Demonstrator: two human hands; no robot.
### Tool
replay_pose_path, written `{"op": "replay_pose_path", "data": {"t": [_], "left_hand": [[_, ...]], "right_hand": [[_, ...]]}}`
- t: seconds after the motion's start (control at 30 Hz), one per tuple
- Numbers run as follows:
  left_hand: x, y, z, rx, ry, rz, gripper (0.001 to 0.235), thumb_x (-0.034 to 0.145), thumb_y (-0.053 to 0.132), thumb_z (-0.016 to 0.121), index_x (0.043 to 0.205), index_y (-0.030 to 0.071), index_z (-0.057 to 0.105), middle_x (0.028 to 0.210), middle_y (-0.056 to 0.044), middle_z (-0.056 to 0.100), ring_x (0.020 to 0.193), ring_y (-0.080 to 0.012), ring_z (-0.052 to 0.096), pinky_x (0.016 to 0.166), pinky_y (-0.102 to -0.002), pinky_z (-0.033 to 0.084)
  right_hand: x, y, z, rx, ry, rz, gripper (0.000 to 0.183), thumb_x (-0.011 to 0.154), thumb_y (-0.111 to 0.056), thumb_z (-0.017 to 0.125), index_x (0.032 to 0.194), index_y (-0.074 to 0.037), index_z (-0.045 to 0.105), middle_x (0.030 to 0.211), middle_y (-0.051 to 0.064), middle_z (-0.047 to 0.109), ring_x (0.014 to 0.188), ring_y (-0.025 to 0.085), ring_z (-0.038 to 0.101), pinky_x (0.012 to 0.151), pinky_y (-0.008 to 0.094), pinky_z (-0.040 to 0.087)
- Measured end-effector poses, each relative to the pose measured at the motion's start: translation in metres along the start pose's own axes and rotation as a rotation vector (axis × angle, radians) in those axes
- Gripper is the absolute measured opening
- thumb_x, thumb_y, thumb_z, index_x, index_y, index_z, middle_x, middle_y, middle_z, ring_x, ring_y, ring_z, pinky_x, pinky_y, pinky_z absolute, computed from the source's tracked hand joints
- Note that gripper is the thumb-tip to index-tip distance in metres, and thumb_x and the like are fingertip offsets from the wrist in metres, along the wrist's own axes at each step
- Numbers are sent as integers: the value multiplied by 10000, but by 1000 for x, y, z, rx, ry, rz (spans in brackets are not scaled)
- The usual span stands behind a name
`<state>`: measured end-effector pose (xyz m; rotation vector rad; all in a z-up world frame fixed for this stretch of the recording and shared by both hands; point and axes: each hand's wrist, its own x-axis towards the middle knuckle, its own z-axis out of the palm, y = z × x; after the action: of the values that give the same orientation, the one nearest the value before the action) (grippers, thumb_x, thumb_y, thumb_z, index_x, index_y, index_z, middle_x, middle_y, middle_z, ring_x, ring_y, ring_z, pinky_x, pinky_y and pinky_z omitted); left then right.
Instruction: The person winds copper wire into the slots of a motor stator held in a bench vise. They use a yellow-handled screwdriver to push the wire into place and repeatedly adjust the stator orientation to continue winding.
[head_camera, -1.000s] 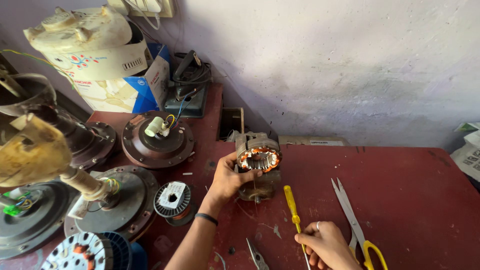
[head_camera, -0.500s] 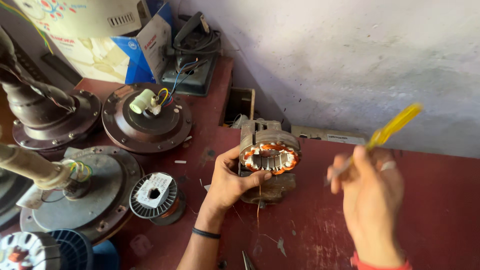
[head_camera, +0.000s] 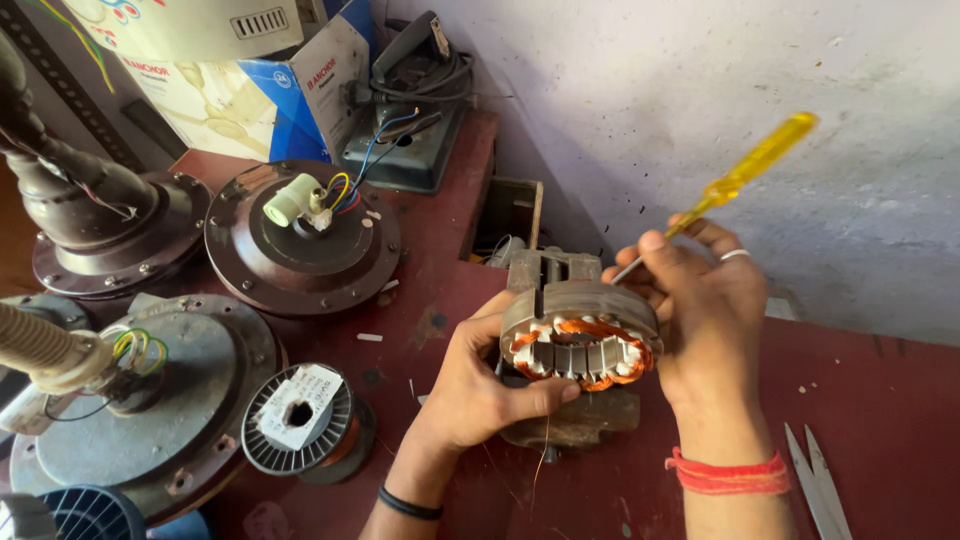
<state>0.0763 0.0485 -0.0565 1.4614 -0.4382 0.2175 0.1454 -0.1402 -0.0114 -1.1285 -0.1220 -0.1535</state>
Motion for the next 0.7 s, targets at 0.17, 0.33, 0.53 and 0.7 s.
{"op": "replay_pose_path", "data": {"t": [0.17, 0.33, 0.53, 0.7], "left_hand": [[5, 3, -2, -10, -47, -45, 456, 661, 71, 887, 1096, 21, 761, 1035, -5, 620, 997, -135, 628, 928, -292, 510], [9, 1, -3, -97, -82, -91, 479, 682, 49, 871, 1135, -2, 722, 1065, 6, 625, 1004, -116, 643, 926, -278, 530], [8, -1, -2, -180, -87, -136, 611, 693, 15, 856, 1264, 2, 640, 1094, -22, 729, 1045, -109, 661, 971, -298, 554], [7, 0, 1, -223, -92, -140, 642, 692, 1, 834, 1298, 20, 622, 1104, -17, 727, 1051, -101, 654, 977, -288, 546]], "right_hand": [[2, 5, -3, -142, -96, 107, 367, 880, -39, 731, 1198, 31, 564, 875, 174, 724, 733, 191, 732, 645, 311, 618], [6, 13, -1, -184, -124, 141, 393, 854, -41, 762, 1181, 14, 550, 861, 129, 720, 697, 147, 696, 598, 274, 577], [6, 11, -1, -248, -156, 136, 375, 862, -49, 758, 1169, 13, 550, 857, 110, 732, 676, 118, 677, 595, 248, 555], [1, 6, 4, -267, -149, 128, 368, 859, -64, 751, 1164, 10, 559, 851, 105, 741, 680, 118, 690, 600, 254, 569]]}}
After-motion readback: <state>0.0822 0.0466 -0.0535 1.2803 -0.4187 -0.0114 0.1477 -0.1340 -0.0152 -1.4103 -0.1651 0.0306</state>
